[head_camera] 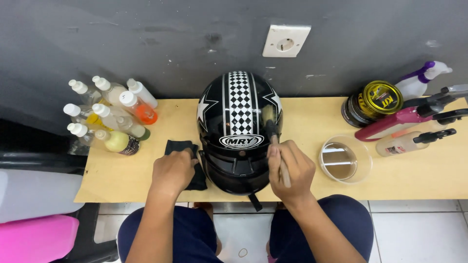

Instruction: The person applies a clear liquid coating to a black motorcycle helmet using a brush. They dip the brush into a container of liquid and spread it over the helmet's surface, focusing on the front and side areas. The person occasionally wipes the helmet with a black cloth.

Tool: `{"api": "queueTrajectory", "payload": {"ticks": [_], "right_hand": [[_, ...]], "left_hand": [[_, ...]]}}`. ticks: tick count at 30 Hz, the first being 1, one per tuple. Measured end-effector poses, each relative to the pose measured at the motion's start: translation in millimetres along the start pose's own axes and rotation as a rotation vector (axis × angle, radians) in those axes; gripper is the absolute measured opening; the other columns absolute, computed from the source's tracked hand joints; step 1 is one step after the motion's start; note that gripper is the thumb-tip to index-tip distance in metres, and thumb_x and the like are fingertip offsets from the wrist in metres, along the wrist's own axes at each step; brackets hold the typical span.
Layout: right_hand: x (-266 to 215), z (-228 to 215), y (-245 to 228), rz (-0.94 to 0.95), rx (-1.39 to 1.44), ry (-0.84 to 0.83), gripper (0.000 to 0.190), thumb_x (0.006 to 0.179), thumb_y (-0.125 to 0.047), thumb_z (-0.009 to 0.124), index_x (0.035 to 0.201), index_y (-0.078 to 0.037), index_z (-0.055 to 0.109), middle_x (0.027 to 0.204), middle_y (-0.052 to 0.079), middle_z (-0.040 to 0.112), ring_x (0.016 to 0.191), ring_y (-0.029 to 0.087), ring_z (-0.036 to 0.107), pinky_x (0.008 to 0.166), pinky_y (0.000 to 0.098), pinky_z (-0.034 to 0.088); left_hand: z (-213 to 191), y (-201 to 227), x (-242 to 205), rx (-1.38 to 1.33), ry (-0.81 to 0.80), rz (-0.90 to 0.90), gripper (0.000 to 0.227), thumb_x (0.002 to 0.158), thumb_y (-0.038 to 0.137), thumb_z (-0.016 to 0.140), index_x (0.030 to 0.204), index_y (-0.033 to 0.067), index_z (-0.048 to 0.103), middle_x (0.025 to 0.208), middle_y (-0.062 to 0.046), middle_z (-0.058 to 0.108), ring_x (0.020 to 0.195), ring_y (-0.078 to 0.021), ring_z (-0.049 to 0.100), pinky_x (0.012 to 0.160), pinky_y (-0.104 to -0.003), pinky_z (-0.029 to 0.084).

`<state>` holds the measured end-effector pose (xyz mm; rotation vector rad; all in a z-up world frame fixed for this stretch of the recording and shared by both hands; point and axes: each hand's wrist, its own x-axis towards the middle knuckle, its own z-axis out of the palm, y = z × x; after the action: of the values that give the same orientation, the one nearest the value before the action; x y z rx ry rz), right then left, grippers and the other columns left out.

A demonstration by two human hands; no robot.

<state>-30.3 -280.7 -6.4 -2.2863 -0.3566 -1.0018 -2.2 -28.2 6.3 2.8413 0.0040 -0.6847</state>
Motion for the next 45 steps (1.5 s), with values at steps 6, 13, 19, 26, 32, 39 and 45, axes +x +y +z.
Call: {"api": "queueTrajectory", "payload": {"ticks": [6,13,19,26,32,39,45], "right_hand": [[12.0,2.8,4.4,-0.037,0.101,-0.163,0.014,0.101,-0.022,0.055,0.091,-0.018,0.064,0.077,0.0,0.057,0.069,0.025,0.066,0.061,0.031,0.055],[-5.6,-10.8,10.1,0.097,-0.079,-0.108,0.02,0.103,-0.022,0.051,0.086,-0.019,0.061,0.069,-0.001,0.048,0.062,0.022,0.06,0.056,0.0279,0.051],[-4.5,-4.2,18.5,0.064,0.041,-0.193,0.015,0.102,-0.022,0.053,0.094,-0.019,0.065,0.081,0.001,0.055,0.07,0.023,0.063,0.06,0.0311,0.055],[2.5,-2.9,28.0,0.444,0.381,0.006,0.041,0.109,-0.023,0.038,0.073,-0.015,0.055,0.063,0.002,0.054,0.056,0.018,0.05,0.058,0.0284,0.046],[8.0,-0.8,38.0,0.666,0.668,-0.023,0.036,0.109,-0.027,0.037,0.084,-0.01,0.057,0.071,0.003,0.058,0.069,0.009,0.04,0.061,0.0232,0.036],[-3.8,5.8,50.0,0.726,0.462,0.052,0.038,0.109,-0.023,0.039,0.074,-0.013,0.052,0.061,0.005,0.055,0.061,0.014,0.039,0.06,0.0277,0.038],[9.2,-1.6,41.4,0.533,0.611,0.017,0.038,0.109,-0.023,0.039,0.078,-0.009,0.056,0.066,0.006,0.058,0.064,0.013,0.04,0.065,0.0277,0.042]], "left_hand": [[2.3,5.4,4.8,0.053,-0.016,-0.014,0.035,0.097,0.02,0.052,0.116,-0.0028,0.069,0.087,-0.026,0.075,0.082,-0.0427,0.074,0.072,-0.053,0.058],[7.6,1.1,9.3,0.098,-0.041,-0.054,0.035,0.097,0.021,0.052,0.112,-0.0032,0.071,0.083,-0.025,0.075,0.081,-0.0428,0.074,0.07,-0.053,0.058],[21.9,-4.9,19.7,0.139,-0.102,-0.092,0.035,0.096,0.021,0.051,0.109,-0.0028,0.073,0.081,-0.024,0.075,0.082,-0.0425,0.074,0.071,-0.053,0.058],[28.8,-10.0,26.6,0.136,-0.109,-0.092,0.035,0.095,0.017,0.048,0.102,-0.0053,0.074,0.075,-0.024,0.074,0.076,-0.0406,0.074,0.068,-0.053,0.058],[20.9,-4.6,23.4,0.156,-0.124,-0.098,0.037,0.096,0.02,0.049,0.1,-0.0062,0.075,0.078,-0.025,0.074,0.079,-0.0424,0.074,0.068,-0.053,0.057],[18.1,-3.5,24.1,0.137,-0.128,-0.104,0.038,0.095,0.022,0.05,0.102,-0.0051,0.075,0.079,-0.024,0.075,0.077,-0.0409,0.074,0.068,-0.051,0.058],[16.0,0.9,18.5,0.15,-0.16,-0.124,0.04,0.096,0.023,0.048,0.105,-0.0064,0.073,0.084,-0.025,0.075,0.083,-0.0427,0.074,0.073,-0.053,0.057]]}}
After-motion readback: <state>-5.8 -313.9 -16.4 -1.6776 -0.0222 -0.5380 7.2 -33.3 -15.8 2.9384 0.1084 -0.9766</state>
